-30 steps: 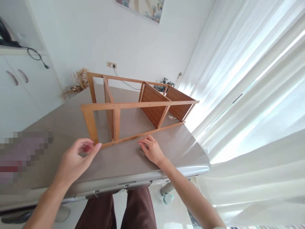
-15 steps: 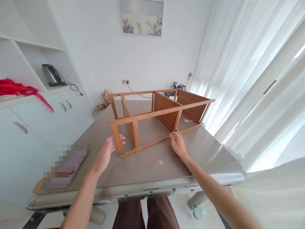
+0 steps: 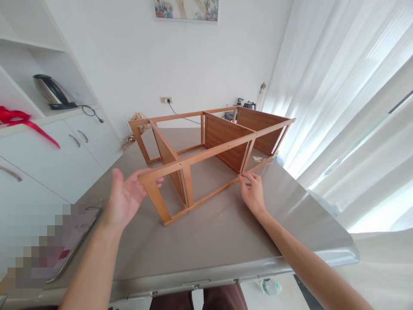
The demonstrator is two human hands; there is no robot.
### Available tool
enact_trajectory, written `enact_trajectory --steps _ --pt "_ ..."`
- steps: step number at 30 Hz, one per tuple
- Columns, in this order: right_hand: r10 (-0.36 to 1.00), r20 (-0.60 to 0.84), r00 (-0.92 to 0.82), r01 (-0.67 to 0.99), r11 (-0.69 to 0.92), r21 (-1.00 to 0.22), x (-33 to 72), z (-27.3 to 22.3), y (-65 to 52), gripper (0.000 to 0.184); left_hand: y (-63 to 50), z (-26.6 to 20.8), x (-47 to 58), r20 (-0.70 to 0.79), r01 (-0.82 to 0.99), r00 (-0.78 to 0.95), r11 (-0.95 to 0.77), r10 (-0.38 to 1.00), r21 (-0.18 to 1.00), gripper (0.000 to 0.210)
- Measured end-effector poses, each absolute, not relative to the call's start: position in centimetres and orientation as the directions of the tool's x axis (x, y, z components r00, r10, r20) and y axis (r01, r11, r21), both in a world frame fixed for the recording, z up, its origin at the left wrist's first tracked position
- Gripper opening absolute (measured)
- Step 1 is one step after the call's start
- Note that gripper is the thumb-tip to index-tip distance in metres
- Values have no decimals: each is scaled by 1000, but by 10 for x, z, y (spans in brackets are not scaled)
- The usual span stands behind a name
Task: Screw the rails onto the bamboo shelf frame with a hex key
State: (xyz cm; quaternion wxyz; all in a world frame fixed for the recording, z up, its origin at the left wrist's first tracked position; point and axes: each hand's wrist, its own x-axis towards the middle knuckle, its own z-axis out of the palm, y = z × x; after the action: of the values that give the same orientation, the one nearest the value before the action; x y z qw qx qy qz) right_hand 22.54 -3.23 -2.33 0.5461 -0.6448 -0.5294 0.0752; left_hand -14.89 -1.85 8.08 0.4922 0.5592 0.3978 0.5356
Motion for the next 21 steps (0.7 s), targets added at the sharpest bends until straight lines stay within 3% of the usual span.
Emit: enact_trajectory --steps 3,6,10,13,14,16,18,21 --pt "828 473 302 606 217 -765 210 -21 -45 36 20 129 -135 343 -43 -86 -348 935 937 51" --pt "918 395 25 542 320 -777 190 -16 -54 30 44 173 -118 537 -46 -25 -537 843 842 36" --pt "942 253 -221 475 330 -816 163 -8 -59 26 56 199 -119 589 93 91 -595 803 798 23" --pt "908 182 -377 460 354 -814 146 -2 -59 22 62 197 -146 425 187 305 -491 852 851 30" --pt "897 170 -408 459 362 -811 141 -1 -59 21 65 194 -156 313 267 417 -445 853 855 35" --pt "871 160 -465 455 390 -800 131 -1 -57 17 71 182 -171 27 509 610 -417 792 753 39" --pt "835 175 -521 434 436 -788 123 -4 -56 13 76 161 -175 -258 639 662 -350 704 685 39" --pt "813 192 -550 423 469 -775 119 -9 -56 11 76 118 -163 -476 678 673 -214 566 703 40"
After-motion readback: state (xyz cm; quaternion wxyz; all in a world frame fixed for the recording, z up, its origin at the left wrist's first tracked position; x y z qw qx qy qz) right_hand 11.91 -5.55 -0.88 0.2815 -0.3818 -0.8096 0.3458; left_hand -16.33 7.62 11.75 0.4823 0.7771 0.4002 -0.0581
